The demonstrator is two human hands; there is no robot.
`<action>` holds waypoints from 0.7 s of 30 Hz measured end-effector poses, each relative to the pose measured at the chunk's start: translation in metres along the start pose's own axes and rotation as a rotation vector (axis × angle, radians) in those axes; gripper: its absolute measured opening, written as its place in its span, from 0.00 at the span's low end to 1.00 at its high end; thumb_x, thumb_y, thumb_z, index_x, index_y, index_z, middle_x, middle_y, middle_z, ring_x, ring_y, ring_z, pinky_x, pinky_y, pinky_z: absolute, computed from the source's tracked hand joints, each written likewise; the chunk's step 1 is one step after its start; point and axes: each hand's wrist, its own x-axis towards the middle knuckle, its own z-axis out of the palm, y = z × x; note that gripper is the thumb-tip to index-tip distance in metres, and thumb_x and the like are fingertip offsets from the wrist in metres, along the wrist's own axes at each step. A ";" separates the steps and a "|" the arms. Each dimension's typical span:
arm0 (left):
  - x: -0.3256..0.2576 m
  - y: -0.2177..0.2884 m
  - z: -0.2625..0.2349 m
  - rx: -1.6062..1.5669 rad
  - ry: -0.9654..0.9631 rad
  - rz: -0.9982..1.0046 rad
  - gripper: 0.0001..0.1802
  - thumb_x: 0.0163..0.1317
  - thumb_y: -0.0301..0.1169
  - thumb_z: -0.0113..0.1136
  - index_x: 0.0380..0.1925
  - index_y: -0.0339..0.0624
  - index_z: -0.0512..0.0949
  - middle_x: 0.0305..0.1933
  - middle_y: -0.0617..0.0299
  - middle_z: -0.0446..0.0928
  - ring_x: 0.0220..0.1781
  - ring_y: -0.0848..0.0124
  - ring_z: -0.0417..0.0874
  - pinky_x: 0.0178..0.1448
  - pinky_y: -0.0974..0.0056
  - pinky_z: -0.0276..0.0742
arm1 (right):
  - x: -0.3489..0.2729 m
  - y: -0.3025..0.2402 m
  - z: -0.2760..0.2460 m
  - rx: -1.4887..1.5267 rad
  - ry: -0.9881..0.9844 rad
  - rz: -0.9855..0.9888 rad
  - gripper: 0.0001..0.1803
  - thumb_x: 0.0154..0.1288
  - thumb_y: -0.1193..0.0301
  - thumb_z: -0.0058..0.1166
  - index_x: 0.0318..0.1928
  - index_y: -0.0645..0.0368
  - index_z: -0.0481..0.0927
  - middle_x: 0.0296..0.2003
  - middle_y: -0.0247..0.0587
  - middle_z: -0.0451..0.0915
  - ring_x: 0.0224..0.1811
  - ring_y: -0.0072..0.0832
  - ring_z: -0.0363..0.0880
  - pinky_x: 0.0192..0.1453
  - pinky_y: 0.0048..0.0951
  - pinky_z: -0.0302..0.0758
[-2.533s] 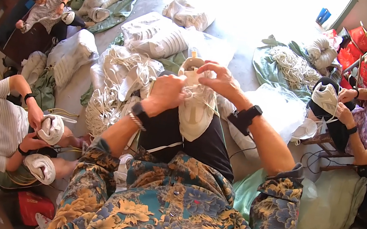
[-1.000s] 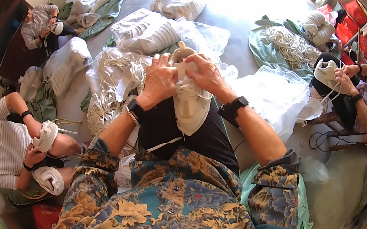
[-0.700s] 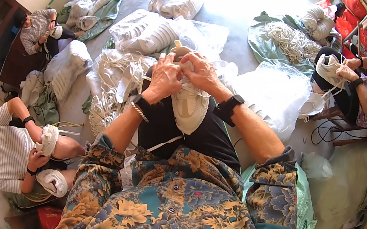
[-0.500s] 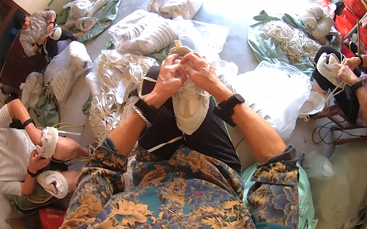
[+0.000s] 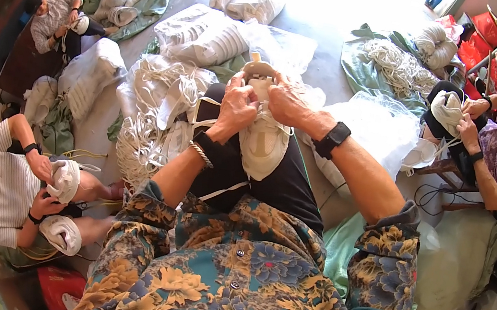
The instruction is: Lacing shoes in a workshop environment.
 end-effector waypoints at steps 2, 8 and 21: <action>-0.001 -0.002 0.001 -0.001 0.000 -0.019 0.07 0.45 0.26 0.53 0.20 0.33 0.76 0.59 0.37 0.61 0.60 0.46 0.62 0.60 0.52 0.63 | 0.000 -0.002 0.001 -0.024 -0.006 0.015 0.12 0.56 0.73 0.45 0.33 0.72 0.76 0.47 0.66 0.70 0.47 0.52 0.73 0.53 0.40 0.71; -0.005 0.000 -0.002 -0.098 0.054 -0.008 0.05 0.44 0.24 0.56 0.21 0.33 0.76 0.59 0.37 0.61 0.60 0.46 0.64 0.62 0.55 0.62 | -0.001 -0.004 -0.001 -0.014 -0.004 0.014 0.13 0.55 0.73 0.45 0.34 0.73 0.77 0.52 0.72 0.66 0.47 0.54 0.74 0.52 0.44 0.71; -0.002 0.005 0.001 -0.063 0.001 -0.096 0.05 0.44 0.26 0.59 0.21 0.35 0.79 0.64 0.37 0.56 0.61 0.45 0.62 0.63 0.53 0.60 | -0.006 -0.007 0.008 -0.008 0.062 0.066 0.12 0.52 0.73 0.46 0.29 0.73 0.76 0.54 0.73 0.63 0.42 0.56 0.75 0.49 0.46 0.72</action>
